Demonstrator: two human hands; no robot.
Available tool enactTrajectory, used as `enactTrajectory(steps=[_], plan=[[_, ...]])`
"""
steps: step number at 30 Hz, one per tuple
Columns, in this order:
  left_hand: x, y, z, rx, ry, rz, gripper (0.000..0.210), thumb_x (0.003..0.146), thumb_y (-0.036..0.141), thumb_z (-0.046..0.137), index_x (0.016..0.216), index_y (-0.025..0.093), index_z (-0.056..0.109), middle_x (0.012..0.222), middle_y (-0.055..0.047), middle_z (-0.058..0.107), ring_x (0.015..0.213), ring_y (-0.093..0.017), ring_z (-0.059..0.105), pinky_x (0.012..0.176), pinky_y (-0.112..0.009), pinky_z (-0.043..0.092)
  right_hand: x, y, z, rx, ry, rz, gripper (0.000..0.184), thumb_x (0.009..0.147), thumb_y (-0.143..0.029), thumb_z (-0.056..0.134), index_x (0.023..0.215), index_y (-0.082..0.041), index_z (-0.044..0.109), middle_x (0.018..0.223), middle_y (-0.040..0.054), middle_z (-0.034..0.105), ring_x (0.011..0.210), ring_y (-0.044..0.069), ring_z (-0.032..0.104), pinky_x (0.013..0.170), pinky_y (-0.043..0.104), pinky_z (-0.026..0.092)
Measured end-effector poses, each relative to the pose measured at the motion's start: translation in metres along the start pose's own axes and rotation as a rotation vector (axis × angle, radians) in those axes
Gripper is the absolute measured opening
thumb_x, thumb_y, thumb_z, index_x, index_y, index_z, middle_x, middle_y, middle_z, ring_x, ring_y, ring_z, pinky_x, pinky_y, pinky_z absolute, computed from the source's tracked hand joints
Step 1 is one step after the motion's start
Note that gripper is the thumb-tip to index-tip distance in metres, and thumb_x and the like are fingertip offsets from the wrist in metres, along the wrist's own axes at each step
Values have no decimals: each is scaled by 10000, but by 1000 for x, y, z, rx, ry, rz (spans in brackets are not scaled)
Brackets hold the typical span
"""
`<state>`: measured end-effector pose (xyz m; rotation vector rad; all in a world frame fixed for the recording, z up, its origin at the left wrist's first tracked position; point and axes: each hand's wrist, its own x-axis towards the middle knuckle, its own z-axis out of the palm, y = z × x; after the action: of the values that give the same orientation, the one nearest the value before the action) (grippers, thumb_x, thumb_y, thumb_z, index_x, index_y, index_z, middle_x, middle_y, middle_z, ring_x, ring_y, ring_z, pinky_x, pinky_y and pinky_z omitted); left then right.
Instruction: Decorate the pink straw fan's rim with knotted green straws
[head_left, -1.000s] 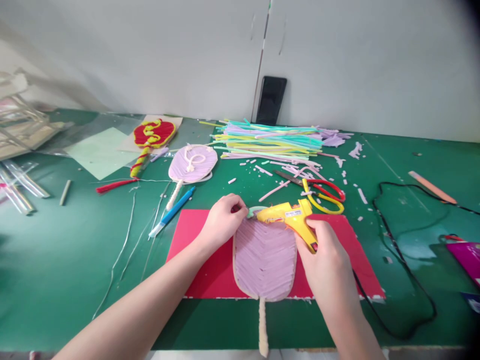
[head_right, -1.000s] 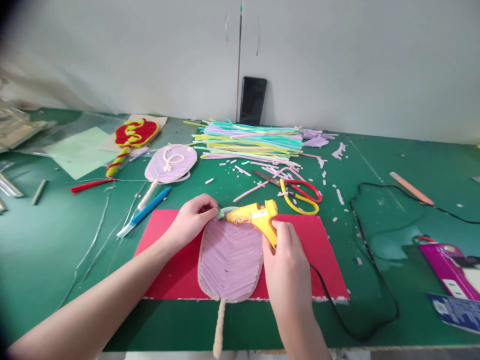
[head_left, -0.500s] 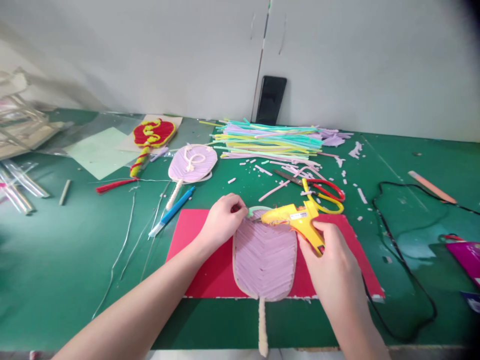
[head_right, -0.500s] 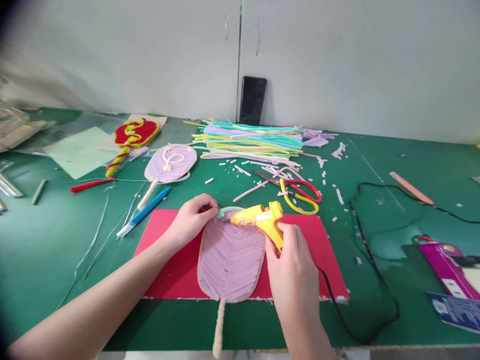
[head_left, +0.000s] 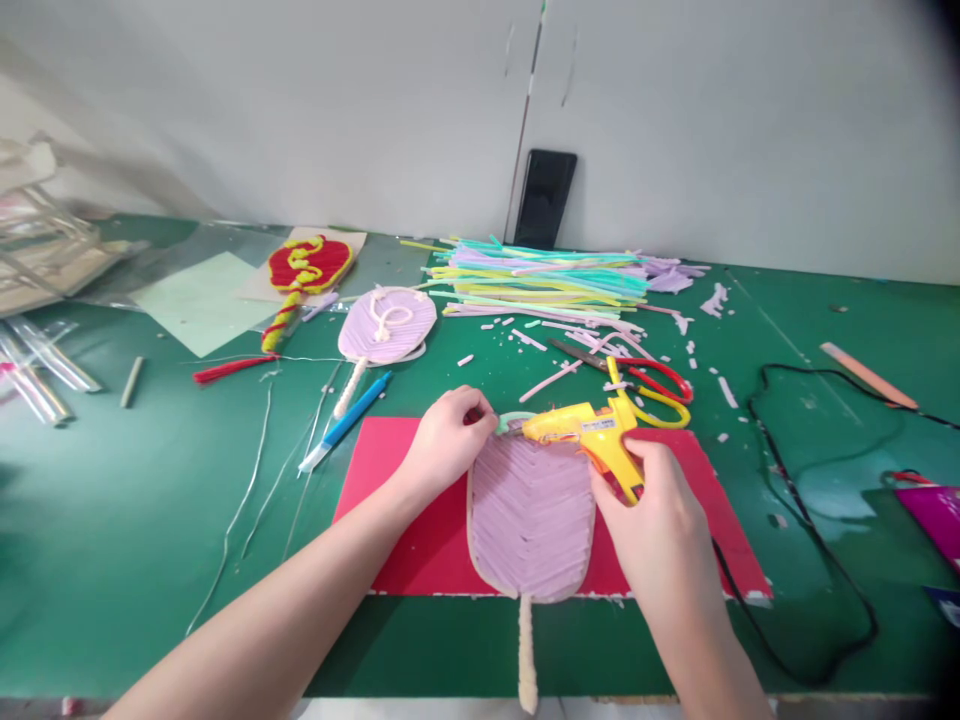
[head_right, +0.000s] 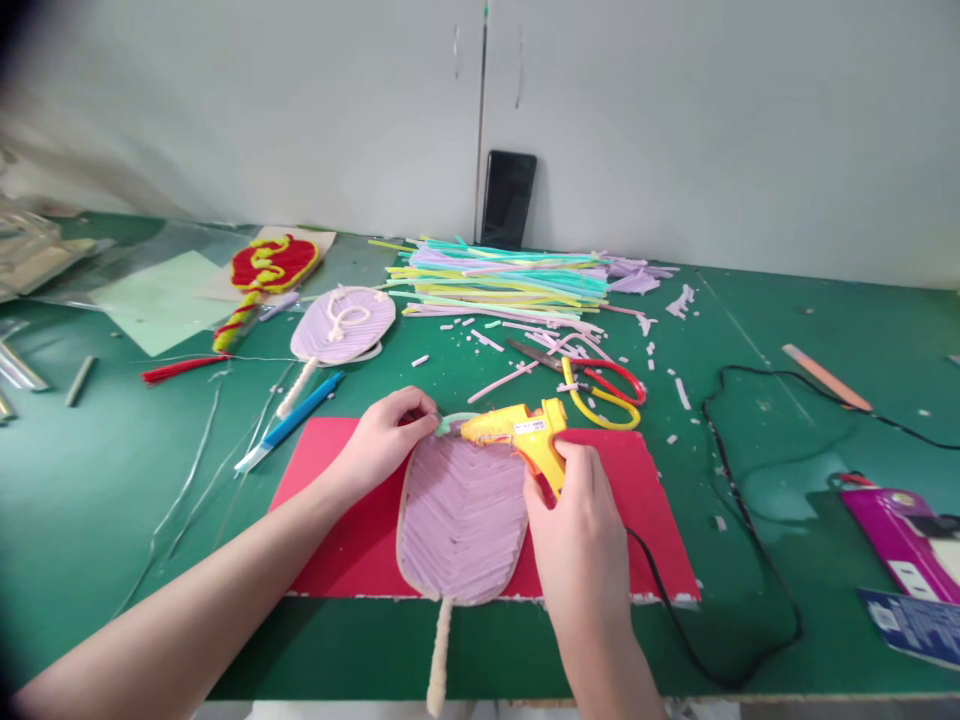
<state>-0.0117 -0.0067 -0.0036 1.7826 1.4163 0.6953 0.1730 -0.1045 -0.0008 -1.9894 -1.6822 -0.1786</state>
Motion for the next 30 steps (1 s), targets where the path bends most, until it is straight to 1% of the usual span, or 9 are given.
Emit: enactTrajectory(steps=[4,11,17,26,30], plan=[[0,0,0,-1,0,-6,101,728,188,478,647,184,538,711,0,571,731,-153,531,657,-251,401,-1,1,-1,41,0,-16,221,863,-370,479,991,-189,495,873,96,631,774,236,628,605,319,492],[1,-1,0,-10,-2,2,104,729,187,477,647,180,540,709,-1,565,727,-152,525,658,-253,397,-1,2,-3,61,-12,-30,173,863,-303,487,990,-185,494,878,91,631,779,220,625,624,304,494],[0,-1,0,-5,0,4,102,729,190,480,648,181,542,714,0,568,725,-152,524,666,-257,395,0,2,-3,82,1,-45,183,876,-325,460,984,-184,507,870,98,640,767,218,631,622,307,492],[0,0,0,-4,3,3,106,730,181,483,639,182,537,711,0,571,731,-155,531,666,-259,400,0,-2,-3,50,3,-60,164,876,-286,462,999,-185,500,930,109,642,813,226,632,645,313,499],[0,-1,0,-10,1,2,101,728,180,482,645,180,539,712,1,566,731,-153,529,668,-259,395,-1,-2,-4,55,5,-66,156,862,-263,489,992,-178,500,919,102,640,797,218,631,651,304,499]])
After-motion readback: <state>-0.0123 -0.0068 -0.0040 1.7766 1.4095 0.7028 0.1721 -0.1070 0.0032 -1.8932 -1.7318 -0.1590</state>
